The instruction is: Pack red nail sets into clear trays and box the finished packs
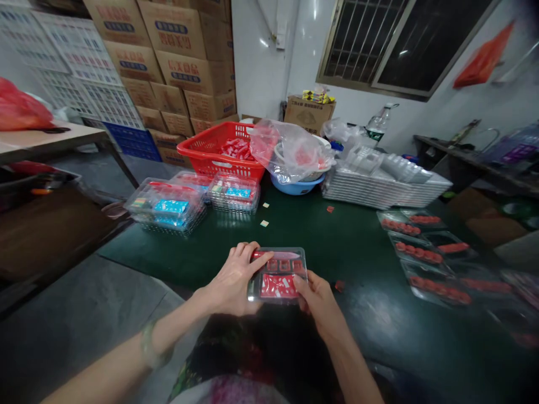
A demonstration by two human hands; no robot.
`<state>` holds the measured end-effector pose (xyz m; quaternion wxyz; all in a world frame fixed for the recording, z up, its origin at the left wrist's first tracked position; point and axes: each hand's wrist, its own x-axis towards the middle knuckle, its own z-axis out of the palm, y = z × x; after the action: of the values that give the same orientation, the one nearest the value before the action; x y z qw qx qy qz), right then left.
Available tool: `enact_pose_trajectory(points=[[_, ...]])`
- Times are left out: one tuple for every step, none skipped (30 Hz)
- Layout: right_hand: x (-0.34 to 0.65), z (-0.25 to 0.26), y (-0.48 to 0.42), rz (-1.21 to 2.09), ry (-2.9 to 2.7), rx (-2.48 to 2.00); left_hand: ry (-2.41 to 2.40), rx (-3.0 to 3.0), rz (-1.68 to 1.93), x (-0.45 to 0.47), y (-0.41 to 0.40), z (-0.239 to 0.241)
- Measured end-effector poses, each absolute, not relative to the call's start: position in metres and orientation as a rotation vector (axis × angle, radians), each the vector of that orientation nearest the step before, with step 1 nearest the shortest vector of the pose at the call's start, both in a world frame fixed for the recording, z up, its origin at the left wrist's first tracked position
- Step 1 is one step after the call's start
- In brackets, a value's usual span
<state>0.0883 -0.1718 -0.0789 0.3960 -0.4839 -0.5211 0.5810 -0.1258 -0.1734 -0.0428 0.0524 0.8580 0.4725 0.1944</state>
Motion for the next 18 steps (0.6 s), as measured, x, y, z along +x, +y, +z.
enact_pose_trajectory(points=[[0.086,-0.078,-0.171,1.478,-1.313,-1.215,1.44,2.61,0.585,-0.126,-0.173,-0.042],[0.084,-0.078,-0.17,1.486,-1.306,-1.213,1.448,2.608,0.574,-0.127,-0.173,-0.042],[0.081,-0.079,-0.168,1.498,-1.301,-1.227,1.461,2.606,0.562,-0.129,-0.174,-0.042],[0.077,-0.081,-0.166,1.51,-1.303,-1.254,1.481,2.603,0.549,-0.132,-0.174,-0.043],[0.074,-0.083,-0.164,1.512,-1.311,-1.29,1.506,2.602,0.535,-0.136,-0.175,-0.045],[0.07,-0.085,-0.161,1.495,-1.331,-1.328,1.543,2.598,0.521,-0.141,-0.176,-0.048],[0.067,-0.088,-0.159,1.447,-1.365,-1.361,1.599,2.589,0.506,-0.148,-0.177,-0.05],[0.064,-0.091,-0.157,1.37,-1.41,-1.387,1.68,2.568,0.487,-0.156,-0.177,-0.053],[0.062,-0.094,-0.156,1.271,-1.46,-1.403,1.791,2.529,0.463,-0.165,-0.178,-0.055],[0.06,-0.097,-0.155,1.177,-1.51,-1.411,1.928,2.473,0.433,-0.174,-0.178,-0.057],[0.059,-0.099,-0.155,1.1,-1.558,-1.414,2.075,2.401,0.397,-0.184,-0.179,-0.059],[0.057,-0.101,-0.154,1.053,-1.601,-1.412,2.214,2.323,0.354,-0.192,-0.18,-0.061],[0.055,-0.102,-0.153,1.041,-1.635,-1.405,2.326,2.252,0.31,-0.2,-0.181,-0.063],[0.053,-0.103,-0.152,1.052,-1.65,-1.392,2.397,2.202,0.269,-0.205,-0.182,-0.064],[0.05,-0.102,-0.149,1.074,-1.65,-1.37,2.429,2.177,0.237,-0.209,-0.184,-0.065],[0.046,-0.101,-0.145,1.108,-1.64,-1.34,2.428,2.174,0.215,-0.212,-0.185,-0.066],[0.042,-0.099,-0.14,1.156,-1.623,-1.305,2.407,2.187,0.206,-0.213,-0.187,-0.065],[0.037,-0.096,-0.133,1.213,-1.599,-1.273,2.384,2.206,0.214,-0.214,-0.188,-0.064]])
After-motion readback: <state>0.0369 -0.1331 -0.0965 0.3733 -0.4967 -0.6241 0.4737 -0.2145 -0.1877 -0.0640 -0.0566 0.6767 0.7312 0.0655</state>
